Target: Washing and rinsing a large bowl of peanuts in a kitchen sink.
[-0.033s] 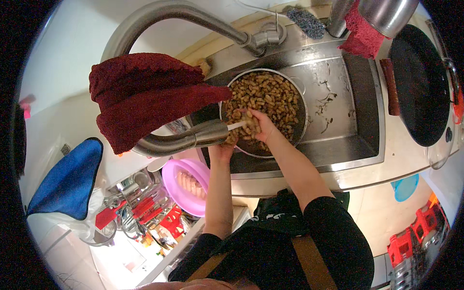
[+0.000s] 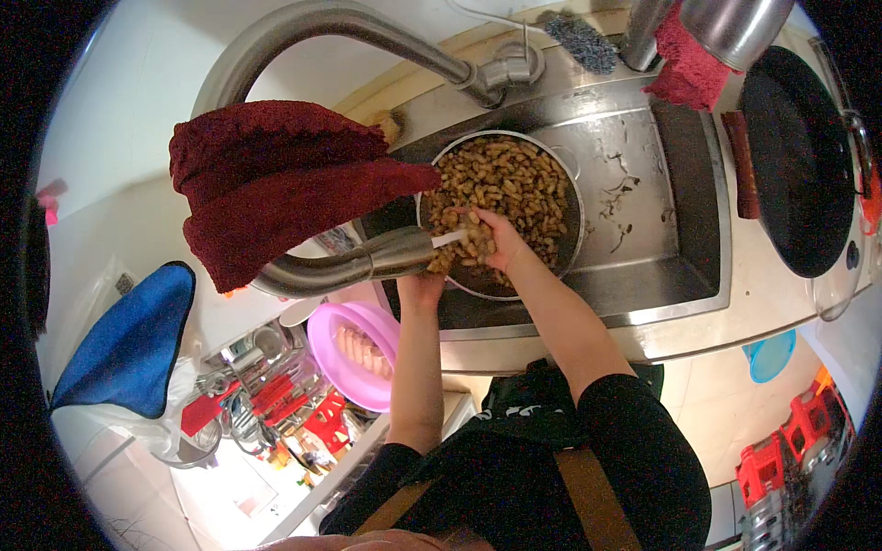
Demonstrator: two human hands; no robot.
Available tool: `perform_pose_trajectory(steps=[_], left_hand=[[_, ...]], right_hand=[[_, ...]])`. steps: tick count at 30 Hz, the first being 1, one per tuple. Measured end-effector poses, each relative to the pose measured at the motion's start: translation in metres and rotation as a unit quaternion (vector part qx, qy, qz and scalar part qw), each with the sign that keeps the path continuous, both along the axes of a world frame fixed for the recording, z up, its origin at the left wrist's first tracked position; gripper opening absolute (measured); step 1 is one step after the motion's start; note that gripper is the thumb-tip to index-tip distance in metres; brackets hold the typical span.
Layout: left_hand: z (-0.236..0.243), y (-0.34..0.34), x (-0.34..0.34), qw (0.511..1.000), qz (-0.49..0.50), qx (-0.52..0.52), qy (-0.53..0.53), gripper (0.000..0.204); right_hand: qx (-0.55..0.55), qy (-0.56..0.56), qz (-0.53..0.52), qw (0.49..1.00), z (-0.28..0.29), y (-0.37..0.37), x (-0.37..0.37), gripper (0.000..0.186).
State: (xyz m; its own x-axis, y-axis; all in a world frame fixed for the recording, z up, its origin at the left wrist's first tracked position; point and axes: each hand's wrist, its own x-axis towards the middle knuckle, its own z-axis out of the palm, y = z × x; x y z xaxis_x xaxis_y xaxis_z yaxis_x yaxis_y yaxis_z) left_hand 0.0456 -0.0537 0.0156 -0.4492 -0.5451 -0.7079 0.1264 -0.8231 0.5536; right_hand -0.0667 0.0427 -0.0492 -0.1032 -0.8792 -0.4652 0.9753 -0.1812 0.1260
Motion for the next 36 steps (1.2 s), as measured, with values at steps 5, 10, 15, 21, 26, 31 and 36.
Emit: perform_pose_trajectory(steps=[5,10,15,21,26,31,36], left_hand=[[-0.031,-0.003,-0.010,0.998,-0.017,-0.040,0.055,0.035],[-0.019,0.015,-0.048,0.998,-0.035,0.007,0.051,0.041],[-0.002,0.042,-0.060,0.997,-0.067,-0.032,-0.021,0.039],[-0.006,0.030,-0.059,0.982,-0.072,0.124,0.121,0.029],[-0.027,0.040,-0.057,0.990,-0.092,-0.110,0.016,0.037],[-0.057,0.037,-0.028,0.996,-0.009,-0.009,0.088,0.037],[-0.007,0.058,-0.063,1.000,-0.028,-0.009,0.006,0.034]], right_hand=[[-0.025,0.015,-0.025,0.999,0.020,0.001,0.006,0.032],[0.215,0.185,-0.047,0.958,0.038,0.004,0.005,0.031],[0.289,0.304,-0.017,0.908,0.033,0.002,-0.004,0.029],[0.358,0.660,-0.046,0.659,0.030,-0.010,0.034,0.029],[0.364,0.510,0.040,0.778,0.037,-0.008,0.012,0.033],[0.377,0.649,0.030,0.660,0.052,-0.009,0.036,0.035],[0.377,0.623,0.018,0.685,0.045,-0.001,0.016,0.036]])
